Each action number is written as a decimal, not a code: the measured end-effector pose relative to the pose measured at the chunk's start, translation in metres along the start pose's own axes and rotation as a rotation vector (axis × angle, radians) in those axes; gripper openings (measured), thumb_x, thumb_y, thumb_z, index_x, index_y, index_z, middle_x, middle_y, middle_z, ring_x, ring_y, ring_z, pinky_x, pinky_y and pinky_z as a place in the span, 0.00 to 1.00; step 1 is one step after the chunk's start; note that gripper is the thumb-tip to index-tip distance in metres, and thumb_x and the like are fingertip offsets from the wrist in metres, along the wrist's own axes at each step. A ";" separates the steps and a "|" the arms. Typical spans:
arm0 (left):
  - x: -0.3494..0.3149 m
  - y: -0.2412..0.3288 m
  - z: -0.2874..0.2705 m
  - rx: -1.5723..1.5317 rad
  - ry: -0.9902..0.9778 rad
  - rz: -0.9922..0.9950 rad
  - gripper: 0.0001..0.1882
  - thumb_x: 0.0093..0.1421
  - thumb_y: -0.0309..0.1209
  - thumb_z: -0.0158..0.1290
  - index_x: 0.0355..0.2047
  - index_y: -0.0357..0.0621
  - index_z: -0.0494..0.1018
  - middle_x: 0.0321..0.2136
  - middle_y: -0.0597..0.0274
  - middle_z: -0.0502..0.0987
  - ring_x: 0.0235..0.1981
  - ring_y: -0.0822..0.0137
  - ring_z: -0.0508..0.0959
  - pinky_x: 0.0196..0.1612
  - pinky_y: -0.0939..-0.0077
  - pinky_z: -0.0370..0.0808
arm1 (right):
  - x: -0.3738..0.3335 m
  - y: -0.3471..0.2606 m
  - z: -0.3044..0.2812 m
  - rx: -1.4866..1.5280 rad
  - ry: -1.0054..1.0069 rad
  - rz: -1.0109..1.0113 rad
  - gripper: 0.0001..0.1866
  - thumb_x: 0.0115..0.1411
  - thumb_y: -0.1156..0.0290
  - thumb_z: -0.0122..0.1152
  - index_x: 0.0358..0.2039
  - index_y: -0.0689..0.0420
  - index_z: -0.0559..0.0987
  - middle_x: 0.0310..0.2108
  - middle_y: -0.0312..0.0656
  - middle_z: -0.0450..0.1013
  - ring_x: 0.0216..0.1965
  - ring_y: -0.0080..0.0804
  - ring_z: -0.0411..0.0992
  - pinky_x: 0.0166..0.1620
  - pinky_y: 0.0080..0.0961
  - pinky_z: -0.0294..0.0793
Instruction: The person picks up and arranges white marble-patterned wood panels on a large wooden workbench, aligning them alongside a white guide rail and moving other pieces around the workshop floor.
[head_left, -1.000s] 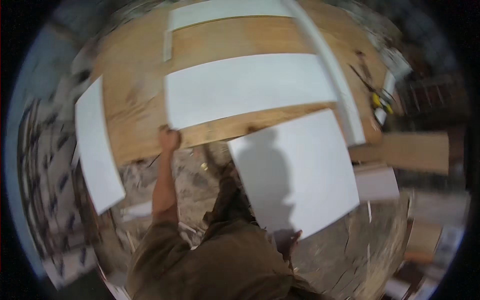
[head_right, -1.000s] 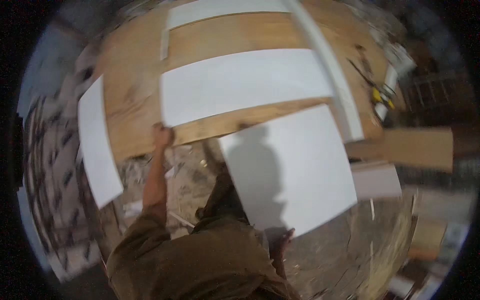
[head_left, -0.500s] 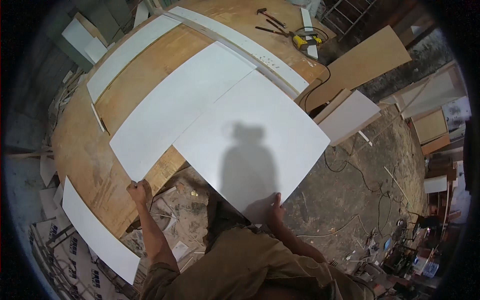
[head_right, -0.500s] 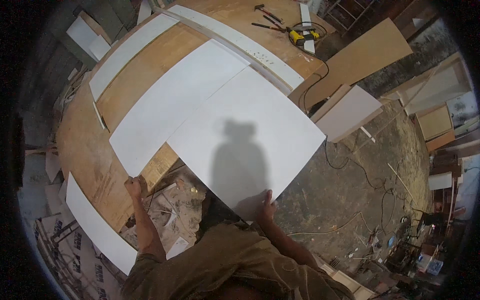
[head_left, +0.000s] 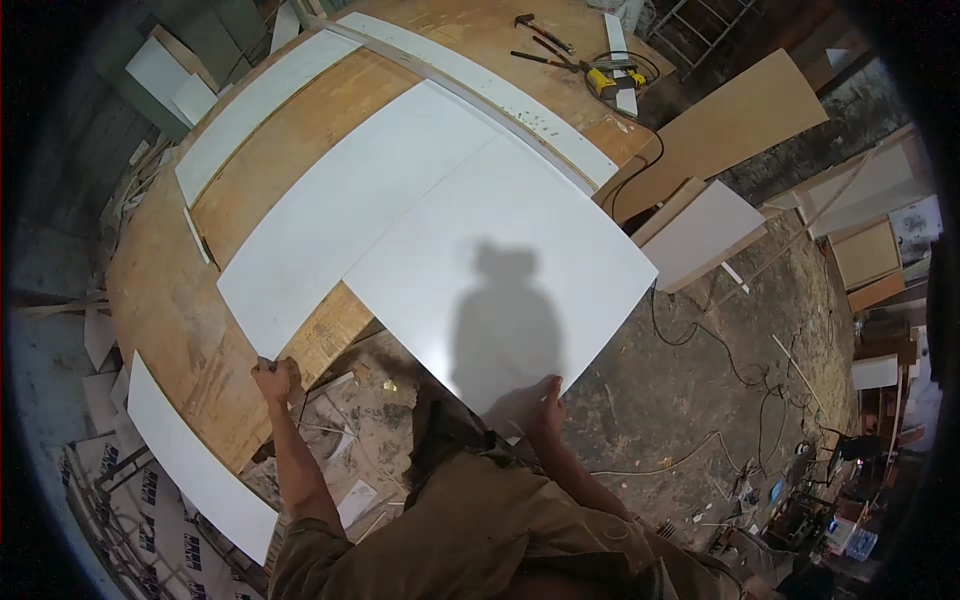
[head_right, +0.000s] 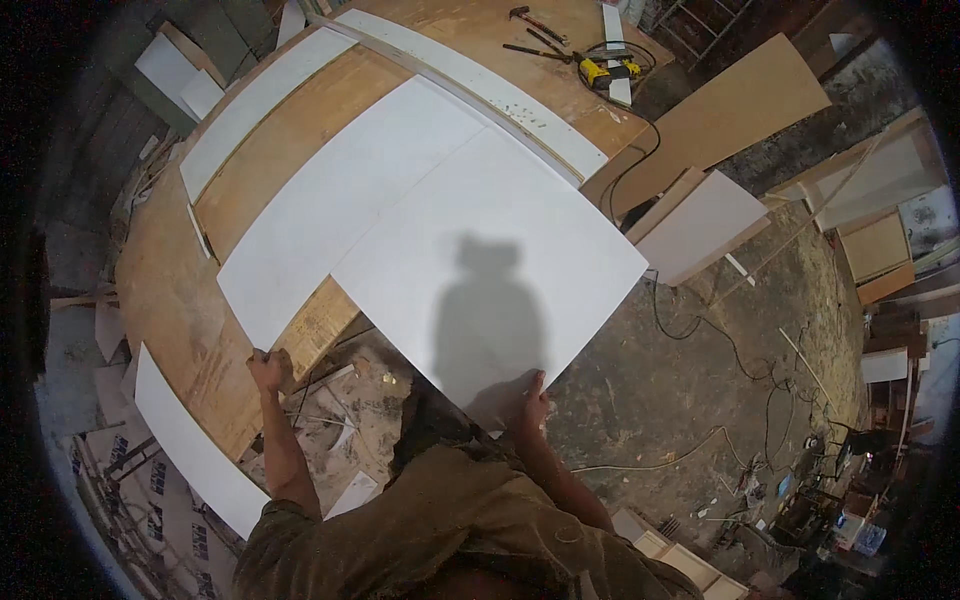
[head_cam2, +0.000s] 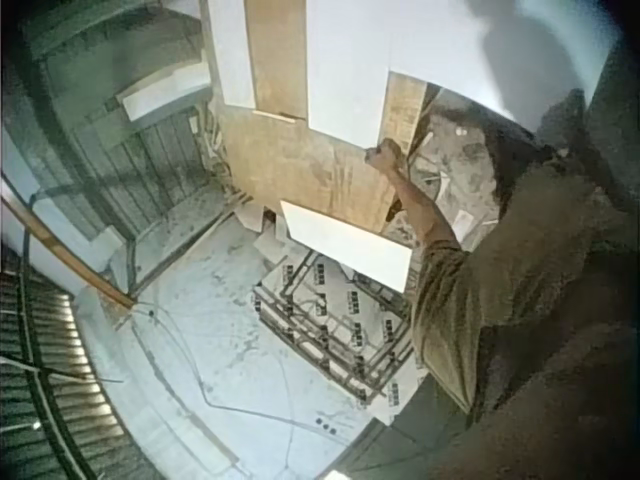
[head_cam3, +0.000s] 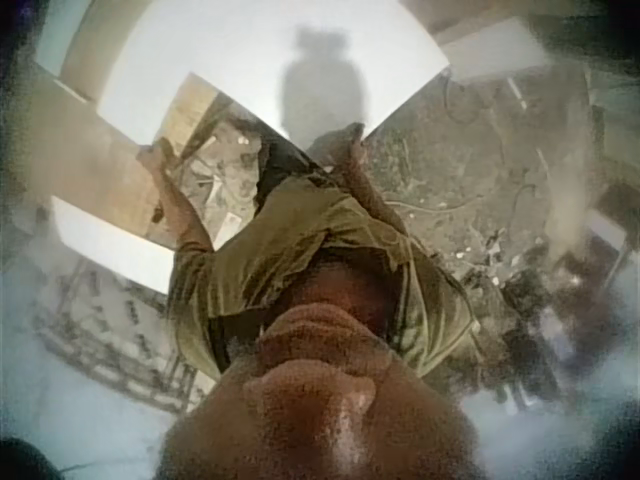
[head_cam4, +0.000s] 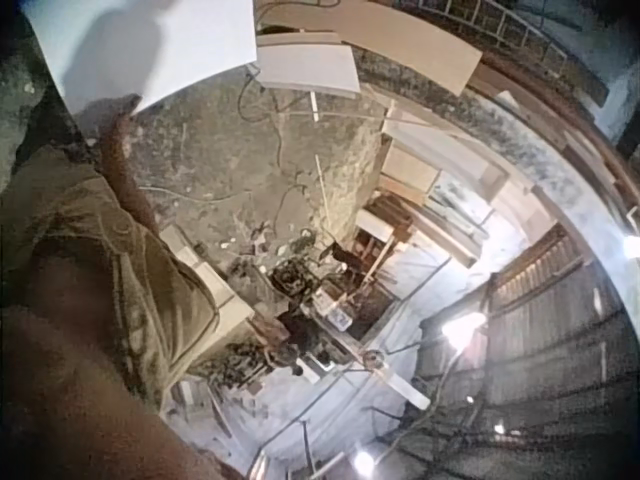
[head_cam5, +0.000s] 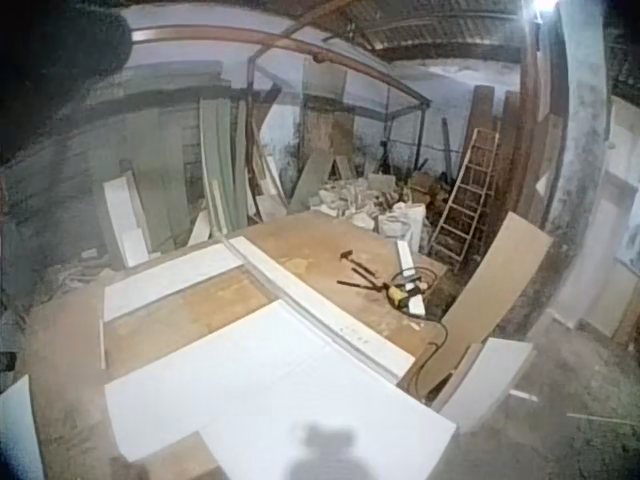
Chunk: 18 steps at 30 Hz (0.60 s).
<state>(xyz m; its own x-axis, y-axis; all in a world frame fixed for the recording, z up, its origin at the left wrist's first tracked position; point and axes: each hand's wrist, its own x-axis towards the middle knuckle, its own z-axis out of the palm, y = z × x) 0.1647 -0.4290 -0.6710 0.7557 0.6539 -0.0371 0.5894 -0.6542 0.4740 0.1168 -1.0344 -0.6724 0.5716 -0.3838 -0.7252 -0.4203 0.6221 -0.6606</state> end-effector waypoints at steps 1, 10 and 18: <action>-0.012 0.025 0.013 0.076 -0.078 -0.079 0.39 0.52 0.48 0.58 0.57 0.30 0.66 0.46 0.40 0.67 0.44 0.42 0.72 0.46 0.52 0.71 | 0.006 -0.002 -0.012 -0.014 0.030 -0.014 0.34 0.63 0.37 0.53 0.42 0.62 0.73 0.37 0.44 0.72 0.35 0.37 0.73 0.37 0.36 0.76; -0.028 0.263 0.067 0.094 0.017 0.789 0.39 0.55 0.48 0.59 0.63 0.41 0.64 0.63 0.42 0.65 0.67 0.39 0.58 0.67 0.45 0.56 | -0.006 -0.013 -0.017 -0.225 0.051 -0.114 0.25 0.64 0.51 0.60 0.47 0.62 0.72 0.40 0.43 0.72 0.35 0.36 0.73 0.33 0.36 0.74; 0.069 0.399 0.146 0.363 -0.304 0.515 0.48 0.58 0.66 0.46 0.72 0.62 0.45 0.73 0.48 0.40 0.72 0.39 0.38 0.66 0.25 0.37 | -0.037 -0.035 -0.005 -0.449 -0.094 -0.203 0.29 0.64 0.63 0.60 0.61 0.60 0.63 0.43 0.41 0.72 0.39 0.26 0.71 0.36 0.25 0.72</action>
<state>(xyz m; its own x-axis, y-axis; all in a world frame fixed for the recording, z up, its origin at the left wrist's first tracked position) 0.4938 -0.7004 -0.6133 0.9797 0.1257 -0.1561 0.1528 -0.9725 0.1758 0.1072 -1.0451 -0.6236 0.7255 -0.3905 -0.5667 -0.5441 0.1788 -0.8197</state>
